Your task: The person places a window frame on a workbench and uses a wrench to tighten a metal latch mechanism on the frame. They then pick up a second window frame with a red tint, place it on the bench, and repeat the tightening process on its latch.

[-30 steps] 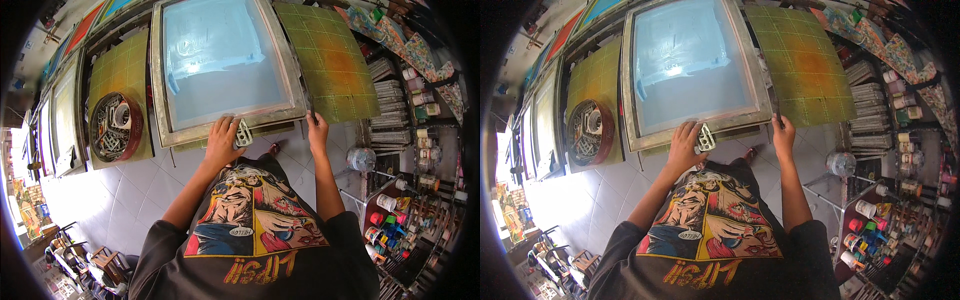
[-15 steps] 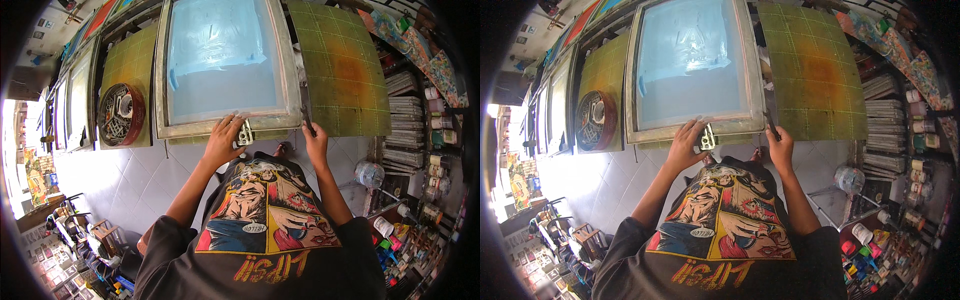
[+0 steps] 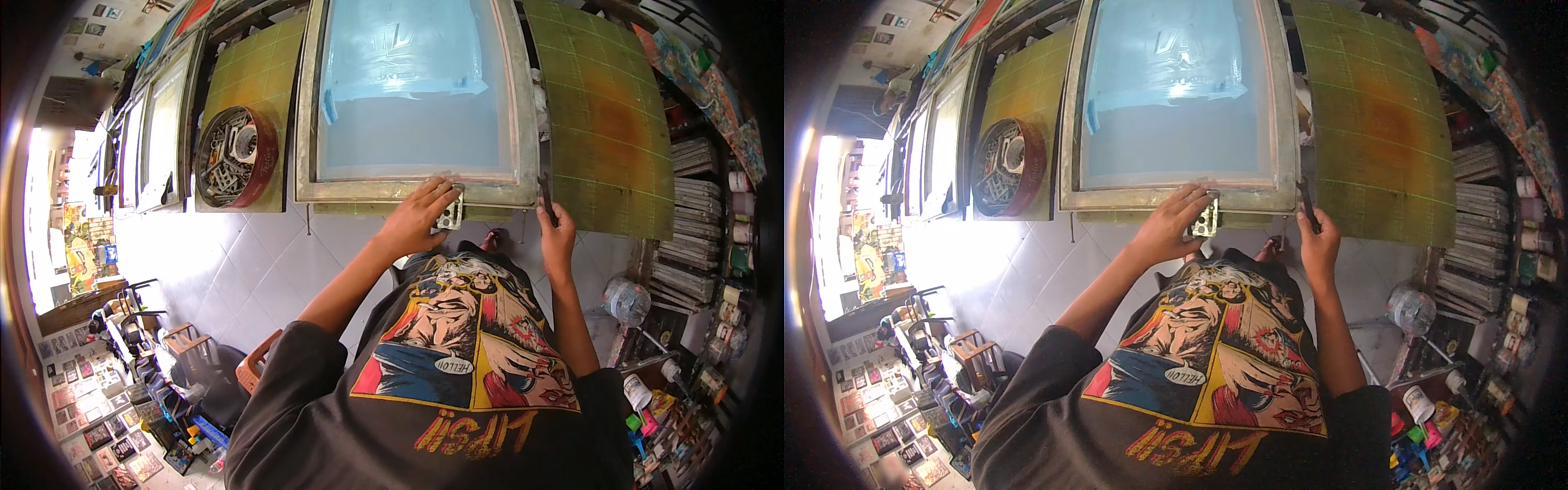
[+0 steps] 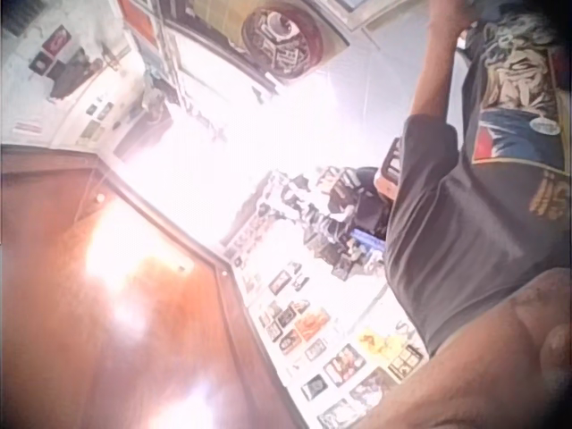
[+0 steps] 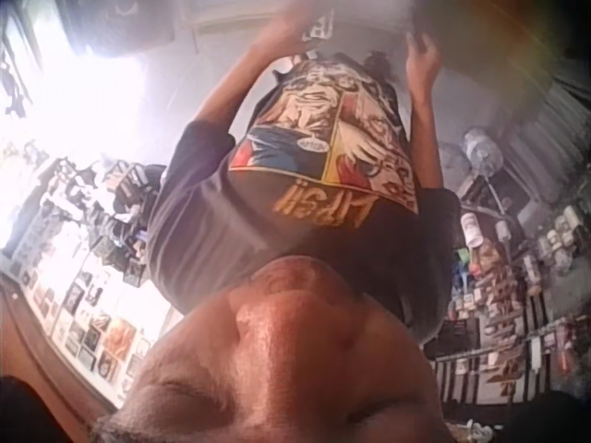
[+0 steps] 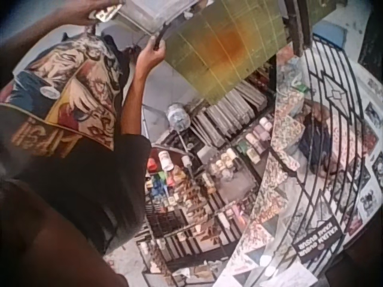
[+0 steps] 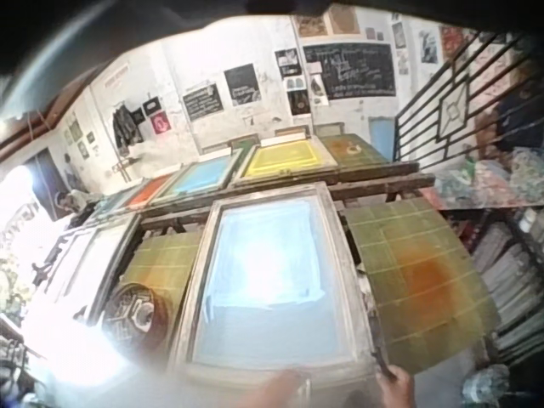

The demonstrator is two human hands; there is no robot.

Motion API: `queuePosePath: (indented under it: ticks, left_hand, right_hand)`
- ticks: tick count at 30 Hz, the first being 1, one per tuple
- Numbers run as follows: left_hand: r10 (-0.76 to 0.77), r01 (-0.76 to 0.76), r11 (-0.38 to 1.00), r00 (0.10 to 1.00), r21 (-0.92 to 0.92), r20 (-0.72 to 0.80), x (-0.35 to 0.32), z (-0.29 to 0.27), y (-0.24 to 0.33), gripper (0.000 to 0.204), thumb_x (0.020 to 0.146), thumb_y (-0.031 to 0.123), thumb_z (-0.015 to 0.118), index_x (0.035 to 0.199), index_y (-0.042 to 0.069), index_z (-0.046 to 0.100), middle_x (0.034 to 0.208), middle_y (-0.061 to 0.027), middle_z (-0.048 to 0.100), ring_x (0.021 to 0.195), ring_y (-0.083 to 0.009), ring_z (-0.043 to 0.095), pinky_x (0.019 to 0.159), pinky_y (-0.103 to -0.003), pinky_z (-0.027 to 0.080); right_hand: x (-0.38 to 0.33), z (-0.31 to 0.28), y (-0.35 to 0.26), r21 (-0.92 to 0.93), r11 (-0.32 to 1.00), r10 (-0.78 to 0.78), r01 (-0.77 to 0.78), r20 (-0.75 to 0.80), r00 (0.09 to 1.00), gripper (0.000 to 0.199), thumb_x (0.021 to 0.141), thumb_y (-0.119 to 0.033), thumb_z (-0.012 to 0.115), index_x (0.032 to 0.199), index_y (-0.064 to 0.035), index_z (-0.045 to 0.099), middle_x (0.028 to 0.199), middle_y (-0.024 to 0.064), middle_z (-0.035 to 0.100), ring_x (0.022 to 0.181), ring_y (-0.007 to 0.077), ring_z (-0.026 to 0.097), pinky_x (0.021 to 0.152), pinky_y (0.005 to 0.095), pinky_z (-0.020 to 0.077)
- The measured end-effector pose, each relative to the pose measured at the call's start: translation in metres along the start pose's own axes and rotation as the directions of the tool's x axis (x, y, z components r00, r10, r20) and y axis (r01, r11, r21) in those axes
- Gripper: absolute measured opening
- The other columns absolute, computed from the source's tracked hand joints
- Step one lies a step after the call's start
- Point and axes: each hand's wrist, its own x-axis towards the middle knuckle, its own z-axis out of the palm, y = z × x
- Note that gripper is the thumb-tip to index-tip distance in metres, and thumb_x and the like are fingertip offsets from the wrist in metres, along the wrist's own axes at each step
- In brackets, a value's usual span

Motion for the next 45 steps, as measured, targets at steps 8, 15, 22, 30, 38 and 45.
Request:
queuePosePath:
  ticks: [8,15,22,30,38,45]
  left_hand:
    - [-0.004,0.004,1.000,0.999,-0.006,-0.054,-0.010,-0.006,-0.008,0.072,0.068,0.023,0.077,0.131,0.006,0.046,0.141,-0.0164,0.043,0.136,-0.0370,0.034,0.111,-0.048,0.030]
    - [-0.042,0.041,0.999,0.973,-0.012,-0.226,-0.023,-0.004,-0.028,0.043,0.076,0.017,0.070,0.117,0.008,0.058,0.130,-0.0140,0.051,0.131,-0.0384,0.038,0.105,-0.052,0.032]
    - [-0.063,0.067,0.998,0.944,0.001,-0.322,-0.017,0.006,-0.026,0.025,0.075,0.013,0.069,0.099,0.012,0.067,0.119,-0.0105,0.058,0.123,-0.0342,0.046,0.102,-0.051,0.034]
    - [-0.078,0.089,0.996,0.937,0.017,-0.341,-0.021,0.005,-0.028,0.021,0.073,0.013,0.071,0.094,0.010,0.066,0.113,-0.0086,0.060,0.117,-0.0310,0.051,0.099,-0.050,0.034]
    - [-0.151,0.148,0.988,0.917,-0.037,-0.371,-0.024,0.009,-0.027,0.023,0.072,0.016,0.075,0.093,0.009,0.066,0.111,-0.0096,0.060,0.113,-0.0295,0.054,0.101,-0.050,0.033]
    - [-0.100,0.106,0.994,0.928,-0.005,-0.360,-0.030,0.005,-0.031,0.026,0.073,0.016,0.075,0.096,0.010,0.066,0.111,-0.0090,0.060,0.110,-0.0287,0.055,0.102,-0.050,0.031]
  right_hand:
    - [-0.013,0.022,-0.009,-0.183,0.979,-0.123,0.092,-0.168,0.978,0.021,0.084,-0.013,0.068,0.099,0.0016,0.067,0.081,0.0076,0.067,0.070,0.0115,0.058,0.065,0.0262,0.0448]
    - [-0.036,0.067,-0.056,-0.383,0.851,-0.300,0.360,0.207,0.931,0.020,0.077,-0.018,0.074,0.093,-0.0081,0.068,0.068,0.0091,0.061,0.055,0.0237,0.058,0.051,0.0343,0.0443]
    - [-0.023,0.102,-0.072,-0.417,0.719,-0.414,0.556,0.385,0.825,0.024,0.077,-0.017,0.072,0.099,-0.0110,0.065,0.080,0.0107,0.065,0.072,0.0324,0.064,0.061,0.0425,0.0494]
    - [-0.022,0.111,-0.068,-0.387,0.699,-0.381,0.602,0.510,0.771,0.022,0.073,-0.011,0.069,0.095,-0.0121,0.065,0.076,0.0101,0.061,0.070,0.0331,0.062,0.059,0.0434,0.0478]
    - [-0.021,0.110,-0.067,-0.332,0.741,-0.369,0.583,0.524,0.768,0.028,0.072,-0.008,0.068,0.099,-0.0121,0.064,0.075,0.0109,0.061,0.070,0.0337,0.062,0.060,0.0438,0.0479]
    - [-0.024,0.115,-0.066,-0.366,0.723,-0.367,0.585,0.514,0.775,0.028,0.075,-0.010,0.067,0.103,-0.0126,0.065,0.077,0.0125,0.063,0.071,0.0334,0.063,0.060,0.0438,0.0485]
